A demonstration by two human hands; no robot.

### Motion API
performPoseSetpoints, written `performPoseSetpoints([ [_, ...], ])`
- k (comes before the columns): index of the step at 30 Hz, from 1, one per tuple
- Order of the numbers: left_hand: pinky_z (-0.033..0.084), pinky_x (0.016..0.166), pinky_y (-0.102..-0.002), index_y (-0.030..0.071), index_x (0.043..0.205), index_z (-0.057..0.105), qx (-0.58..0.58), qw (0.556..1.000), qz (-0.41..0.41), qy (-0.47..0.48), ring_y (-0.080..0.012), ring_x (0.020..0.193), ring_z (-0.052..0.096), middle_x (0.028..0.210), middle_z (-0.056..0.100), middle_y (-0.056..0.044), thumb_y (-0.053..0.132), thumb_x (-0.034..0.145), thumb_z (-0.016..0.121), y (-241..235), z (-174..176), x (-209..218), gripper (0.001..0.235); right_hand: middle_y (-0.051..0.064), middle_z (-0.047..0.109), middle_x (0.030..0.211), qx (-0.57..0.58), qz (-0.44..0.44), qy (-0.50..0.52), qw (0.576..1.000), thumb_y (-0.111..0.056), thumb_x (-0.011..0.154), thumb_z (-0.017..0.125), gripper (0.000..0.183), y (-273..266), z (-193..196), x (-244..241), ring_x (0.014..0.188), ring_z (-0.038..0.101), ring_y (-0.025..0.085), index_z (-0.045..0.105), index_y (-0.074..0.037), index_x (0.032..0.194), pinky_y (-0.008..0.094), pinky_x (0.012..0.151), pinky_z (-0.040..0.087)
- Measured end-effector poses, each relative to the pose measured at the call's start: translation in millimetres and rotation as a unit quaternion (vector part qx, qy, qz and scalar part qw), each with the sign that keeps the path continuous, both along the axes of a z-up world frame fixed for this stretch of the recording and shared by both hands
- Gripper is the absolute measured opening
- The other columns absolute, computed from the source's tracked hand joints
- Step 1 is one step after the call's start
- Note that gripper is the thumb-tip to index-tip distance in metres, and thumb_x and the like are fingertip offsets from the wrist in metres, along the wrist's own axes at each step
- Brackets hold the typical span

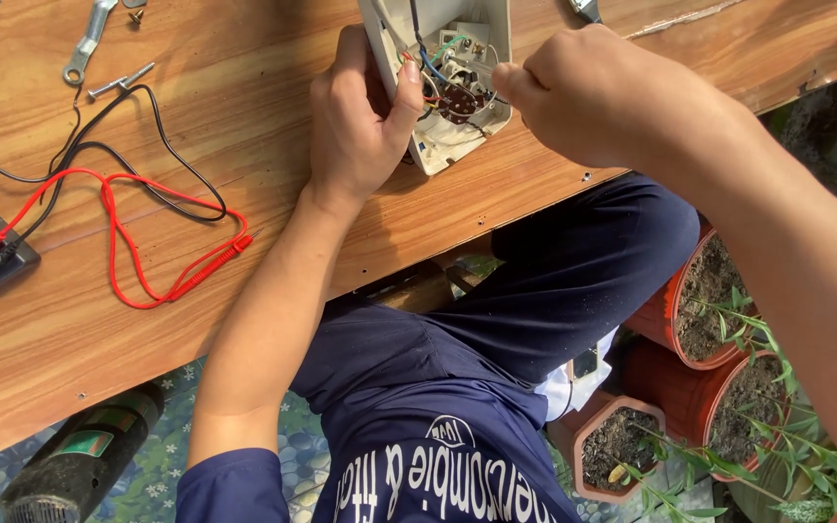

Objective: The person uses a screwdriver to unscrew and remove a small component from the internal wiring of a disassembled appliance. They then manipulate the wires and the removed component with their hands.

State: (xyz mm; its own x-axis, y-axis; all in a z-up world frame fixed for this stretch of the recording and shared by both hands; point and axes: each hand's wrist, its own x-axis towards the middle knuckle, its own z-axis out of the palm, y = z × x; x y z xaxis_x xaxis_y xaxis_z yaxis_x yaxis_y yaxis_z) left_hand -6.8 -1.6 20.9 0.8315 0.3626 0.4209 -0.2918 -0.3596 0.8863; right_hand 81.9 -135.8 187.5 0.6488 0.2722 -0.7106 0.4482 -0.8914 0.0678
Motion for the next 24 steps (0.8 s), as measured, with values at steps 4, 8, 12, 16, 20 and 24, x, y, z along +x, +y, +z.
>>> performPoseSetpoints([
  [4, 0.045, 0.053, -0.036, 0.005, 0.095, 0.046, 0.004, 1.000, 0.010, -0.002, -0.0228, 0.056, 0.057, 0.068, 0.057, -0.005, 0.025, 0.102, 0.054, -1.0, -0.8, 1.1, 0.022, 0.022, 0.070, 0.072, -0.034, 0.143, -0.123, 0.981, -0.041, 0.126, 0.037, 0.068, -14.6, -21.5, -13.7, 0.066, 0.071, 0.046, 0.069, 0.001, 0.083, 0.056, 0.058, 0.058],
  [8, 0.046, 0.053, -0.033, 0.005, 0.097, 0.047, -0.013, 1.000, 0.001, -0.018, -0.0209, 0.058, 0.059, 0.071, 0.059, -0.006, 0.025, 0.103, 0.052, -1.1, -1.5, -1.9, 0.021, -0.001, 0.060, 0.056, -0.052, 0.260, -0.259, 0.929, -0.035, 0.125, 0.044, 0.046, -26.0, -38.4, -32.5, 0.042, 0.062, 0.025, 0.063, -0.007, 0.095, 0.039, 0.034, 0.047],
  [12, 0.049, 0.058, -0.036, 0.005, 0.099, 0.048, -0.002, 1.000, 0.002, -0.025, -0.0244, 0.062, 0.063, 0.075, 0.062, -0.007, 0.025, 0.103, 0.052, -0.4, 0.6, -1.3, 0.020, -0.006, 0.039, 0.058, -0.146, 0.506, -0.523, 0.670, -0.009, 0.084, 0.050, 0.017, -43.3, -62.3, -39.8, 0.048, 0.034, 0.007, 0.043, -0.020, 0.073, 0.026, 0.049, 0.022],
  [16, 0.047, 0.059, -0.036, 0.005, 0.097, 0.049, -0.008, 1.000, -0.003, -0.023, -0.0239, 0.063, 0.060, 0.076, 0.061, -0.007, 0.025, 0.103, 0.053, 1.5, 0.8, -1.8, 0.021, -0.014, 0.040, 0.055, -0.167, 0.527, -0.502, 0.665, -0.022, 0.095, 0.057, 0.025, -33.4, -51.0, -37.5, 0.047, 0.033, 0.004, 0.047, -0.023, 0.072, 0.024, 0.054, 0.025],
  [20, 0.049, 0.058, -0.034, 0.005, 0.099, 0.049, -0.010, 1.000, -0.004, -0.025, -0.0226, 0.063, 0.062, 0.076, 0.062, -0.006, 0.026, 0.103, 0.052, 0.8, -1.4, -0.3, 0.022, 0.014, 0.062, 0.062, 0.039, 0.185, -0.227, 0.955, -0.040, 0.126, 0.046, 0.060, -17.1, -32.9, -19.8, 0.053, 0.064, 0.038, 0.063, -0.003, 0.082, 0.049, 0.049, 0.048],
  [24, 0.046, 0.054, -0.034, 0.006, 0.095, 0.047, -0.006, 1.000, 0.006, -0.009, -0.0221, 0.057, 0.059, 0.070, 0.059, -0.005, 0.027, 0.102, 0.054, 0.1, -3.3, -0.8, 0.023, 0.012, 0.060, 0.057, 0.043, 0.206, -0.161, 0.964, -0.025, 0.122, 0.052, 0.047, -13.6, -35.4, -8.9, 0.048, 0.063, 0.030, 0.063, 0.001, 0.084, 0.042, 0.038, 0.052],
])
